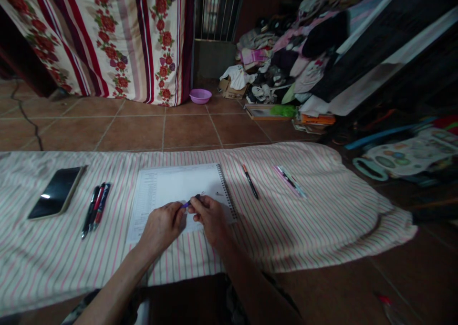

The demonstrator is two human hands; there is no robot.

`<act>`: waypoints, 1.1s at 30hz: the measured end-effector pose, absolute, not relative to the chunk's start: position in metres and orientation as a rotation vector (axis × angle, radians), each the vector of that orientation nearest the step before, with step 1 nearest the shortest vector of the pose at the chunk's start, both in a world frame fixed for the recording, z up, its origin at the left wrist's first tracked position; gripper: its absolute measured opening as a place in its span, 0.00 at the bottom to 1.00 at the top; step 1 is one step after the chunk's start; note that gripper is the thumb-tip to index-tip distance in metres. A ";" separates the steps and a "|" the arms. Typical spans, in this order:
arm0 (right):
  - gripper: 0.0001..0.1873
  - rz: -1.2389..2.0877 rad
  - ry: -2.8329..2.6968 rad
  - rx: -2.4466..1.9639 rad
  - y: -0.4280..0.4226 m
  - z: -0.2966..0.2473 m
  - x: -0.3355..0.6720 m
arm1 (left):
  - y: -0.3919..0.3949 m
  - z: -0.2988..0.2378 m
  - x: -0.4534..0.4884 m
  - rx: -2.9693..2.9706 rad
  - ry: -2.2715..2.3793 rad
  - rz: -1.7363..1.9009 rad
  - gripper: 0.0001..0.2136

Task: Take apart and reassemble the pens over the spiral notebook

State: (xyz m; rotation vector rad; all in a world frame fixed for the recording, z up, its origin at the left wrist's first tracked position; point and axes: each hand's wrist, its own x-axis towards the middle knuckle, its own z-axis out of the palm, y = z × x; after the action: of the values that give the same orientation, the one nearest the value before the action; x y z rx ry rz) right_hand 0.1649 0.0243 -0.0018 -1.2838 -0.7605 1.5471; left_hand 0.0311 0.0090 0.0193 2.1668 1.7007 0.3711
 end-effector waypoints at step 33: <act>0.14 1.690 -0.756 -1.167 0.023 -0.003 0.166 | 0.009 0.019 0.029 2.152 1.686 0.376 0.12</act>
State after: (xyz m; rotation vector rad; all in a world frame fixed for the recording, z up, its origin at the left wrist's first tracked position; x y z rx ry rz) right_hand 0.1664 0.0232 -0.0026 -1.1665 -0.7560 1.6904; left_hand 0.0291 0.0085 0.0187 2.1519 1.6861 0.3759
